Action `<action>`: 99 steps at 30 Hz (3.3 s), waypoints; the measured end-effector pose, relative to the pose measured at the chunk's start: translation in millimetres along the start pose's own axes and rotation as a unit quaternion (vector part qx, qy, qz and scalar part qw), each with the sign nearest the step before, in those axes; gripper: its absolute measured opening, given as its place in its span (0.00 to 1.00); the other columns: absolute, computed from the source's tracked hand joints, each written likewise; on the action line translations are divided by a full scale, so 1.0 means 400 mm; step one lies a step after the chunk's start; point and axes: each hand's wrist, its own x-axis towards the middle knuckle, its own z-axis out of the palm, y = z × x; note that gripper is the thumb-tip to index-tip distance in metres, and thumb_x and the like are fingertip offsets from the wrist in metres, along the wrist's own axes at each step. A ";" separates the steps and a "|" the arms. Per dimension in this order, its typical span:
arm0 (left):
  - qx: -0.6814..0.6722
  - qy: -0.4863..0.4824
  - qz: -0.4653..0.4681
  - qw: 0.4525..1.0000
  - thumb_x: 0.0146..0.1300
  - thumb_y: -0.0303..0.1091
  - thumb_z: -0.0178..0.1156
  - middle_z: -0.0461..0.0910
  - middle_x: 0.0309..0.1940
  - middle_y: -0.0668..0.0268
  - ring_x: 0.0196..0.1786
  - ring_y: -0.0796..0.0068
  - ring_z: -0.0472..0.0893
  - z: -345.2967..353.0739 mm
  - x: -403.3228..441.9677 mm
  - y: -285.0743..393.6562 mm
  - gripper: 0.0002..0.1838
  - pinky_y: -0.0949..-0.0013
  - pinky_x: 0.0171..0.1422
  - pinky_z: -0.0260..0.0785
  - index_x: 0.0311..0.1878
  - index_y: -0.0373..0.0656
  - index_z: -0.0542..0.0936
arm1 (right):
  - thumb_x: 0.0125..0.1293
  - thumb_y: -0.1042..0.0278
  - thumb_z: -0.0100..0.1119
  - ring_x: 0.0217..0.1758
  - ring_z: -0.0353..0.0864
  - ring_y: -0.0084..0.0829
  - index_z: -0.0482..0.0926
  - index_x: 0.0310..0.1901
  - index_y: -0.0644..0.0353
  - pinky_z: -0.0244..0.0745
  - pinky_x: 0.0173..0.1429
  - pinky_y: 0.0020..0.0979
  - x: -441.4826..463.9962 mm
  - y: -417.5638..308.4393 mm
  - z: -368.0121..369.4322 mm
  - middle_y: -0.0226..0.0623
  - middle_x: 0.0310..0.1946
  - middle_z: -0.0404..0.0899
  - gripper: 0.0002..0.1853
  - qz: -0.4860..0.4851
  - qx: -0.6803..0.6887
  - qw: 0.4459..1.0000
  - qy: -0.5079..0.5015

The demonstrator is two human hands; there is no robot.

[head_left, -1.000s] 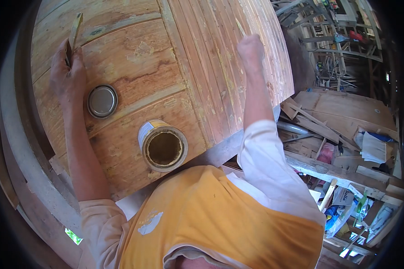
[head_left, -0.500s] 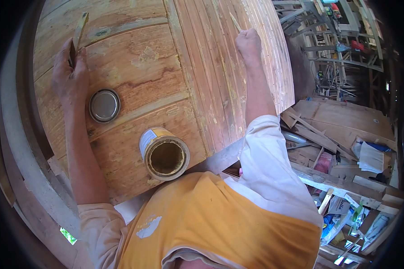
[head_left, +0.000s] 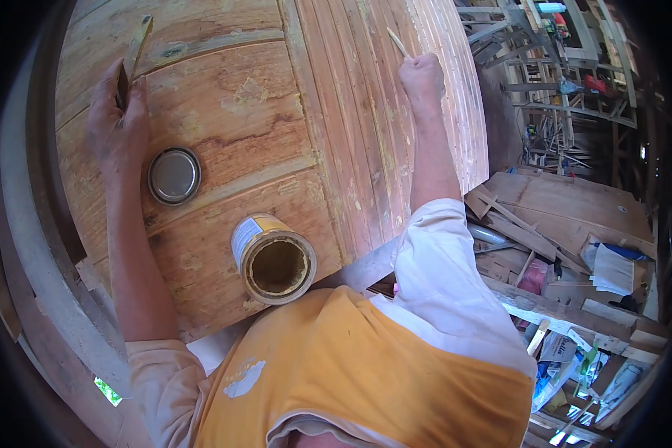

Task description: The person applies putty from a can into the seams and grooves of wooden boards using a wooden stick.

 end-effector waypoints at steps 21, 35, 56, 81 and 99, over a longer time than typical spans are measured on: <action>0.180 0.009 0.107 0.978 0.68 0.36 0.68 0.84 0.51 0.56 0.54 0.54 0.81 -0.026 -0.007 0.010 0.20 0.58 0.59 0.75 0.62 0.45 0.83 | 0.67 0.58 0.61 0.47 0.88 0.58 0.87 0.38 0.68 0.82 0.54 0.50 -0.002 -0.007 -0.007 0.60 0.39 0.87 0.17 -0.014 -0.041 0.996 -0.072; -0.190 -0.277 0.172 0.926 0.45 0.34 0.81 0.75 0.65 0.48 0.67 0.47 0.75 -0.204 -0.461 0.283 0.52 0.51 0.72 0.68 0.75 0.38 0.68 | 0.74 0.64 0.64 0.29 0.67 0.16 0.77 0.36 0.61 0.66 0.33 0.28 -0.287 -0.019 -0.331 0.21 0.24 0.68 0.11 -0.217 0.270 0.879 -0.327; -0.093 -0.129 0.227 0.961 0.46 0.27 0.81 0.77 0.57 0.50 0.60 0.48 0.76 -0.094 -0.419 0.385 0.56 0.50 0.67 0.69 0.78 0.36 0.60 | 0.72 0.67 0.62 0.33 0.79 0.29 0.78 0.44 0.63 0.74 0.37 0.35 -0.451 -0.062 -0.511 0.37 0.31 0.79 0.08 -0.254 0.200 0.866 -0.380; -0.253 -0.150 0.230 0.928 0.47 0.28 0.81 0.76 0.64 0.49 0.62 0.48 0.78 0.016 -0.342 0.226 0.52 0.52 0.67 0.72 0.76 0.37 0.64 | 0.76 0.54 0.55 0.36 0.84 0.58 0.79 0.32 0.72 0.76 0.45 0.49 -0.182 0.189 -0.056 0.64 0.31 0.81 0.24 0.018 0.091 0.989 -0.114; -0.271 -0.143 0.238 0.922 0.45 0.26 0.80 0.75 0.65 0.47 0.64 0.45 0.77 0.026 -0.338 0.222 0.53 0.50 0.68 0.71 0.77 0.39 0.63 | 0.76 0.54 0.54 0.31 0.82 0.43 0.81 0.35 0.73 0.76 0.44 0.44 -0.106 0.169 -0.013 0.55 0.26 0.81 0.24 0.059 0.145 0.980 -0.124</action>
